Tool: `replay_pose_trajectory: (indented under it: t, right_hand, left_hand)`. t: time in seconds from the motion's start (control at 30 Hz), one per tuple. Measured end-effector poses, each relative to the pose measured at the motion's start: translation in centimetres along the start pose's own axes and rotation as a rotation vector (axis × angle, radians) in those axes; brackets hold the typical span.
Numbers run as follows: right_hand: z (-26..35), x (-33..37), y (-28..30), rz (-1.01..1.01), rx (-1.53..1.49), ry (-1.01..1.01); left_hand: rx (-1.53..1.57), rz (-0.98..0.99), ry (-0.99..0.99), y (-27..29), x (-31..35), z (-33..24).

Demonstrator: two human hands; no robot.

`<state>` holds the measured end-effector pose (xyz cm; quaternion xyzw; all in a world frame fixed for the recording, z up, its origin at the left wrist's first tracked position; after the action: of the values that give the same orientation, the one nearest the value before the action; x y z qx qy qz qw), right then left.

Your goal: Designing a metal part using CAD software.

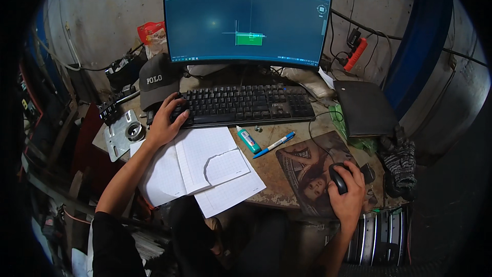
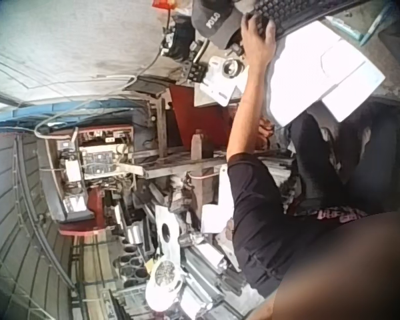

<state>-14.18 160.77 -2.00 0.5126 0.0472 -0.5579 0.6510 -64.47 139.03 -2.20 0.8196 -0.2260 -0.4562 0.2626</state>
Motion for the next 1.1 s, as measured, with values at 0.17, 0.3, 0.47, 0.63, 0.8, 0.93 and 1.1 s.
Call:
replay_pose_trajectory:
  t: [0.17,0.3,0.47,0.63,0.8,0.93,1.1]
  right_hand:
    - [0.3,0.1,0.2,-0.01,0.007,0.056]
    - [0.5,0.1,0.3,-0.022,0.013,0.059]
    - [0.4,0.1,0.2,-0.015,0.018,0.05]
    - [0.3,0.1,0.4,-0.042,0.013,0.047]
    - [0.4,0.2,0.3,-0.042,0.022,0.043]
    - [0.4,0.3,0.5,-0.038,0.001,0.058]
    - [0.3,0.3,0.8,-0.017,-0.041,0.05]
  left_hand:
    - [-0.08,0.034,0.052,0.1,-1.5,-0.8]
    - [-0.384,0.118,-0.081,-1.3,-4.0,-3.2]
    - [-0.446,0.42,-0.427,-6.0,-5.3,-10.4]
    - [-0.356,0.435,-0.386,-12.6,-5.5,-14.1]
    - [-0.389,0.334,-0.22,-16.2,-6.0,-15.4]
    - [-0.338,0.32,-0.129,-15.0,-7.6,-16.2]
    - [-0.177,0.27,-0.171,-15.1,-7.6,-17.6]
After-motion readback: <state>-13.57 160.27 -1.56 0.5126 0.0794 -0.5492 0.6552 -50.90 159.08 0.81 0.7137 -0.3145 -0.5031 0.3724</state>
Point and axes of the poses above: each hand's wrist, its own x-axis away from the middle knuckle, its own y-axis out of the back of the hand, z = x × y, the point moved 7 cm from there along -x, towards the middle knuckle, and after that the axes turned 4 degrees about -z, right-handed, at the moved point
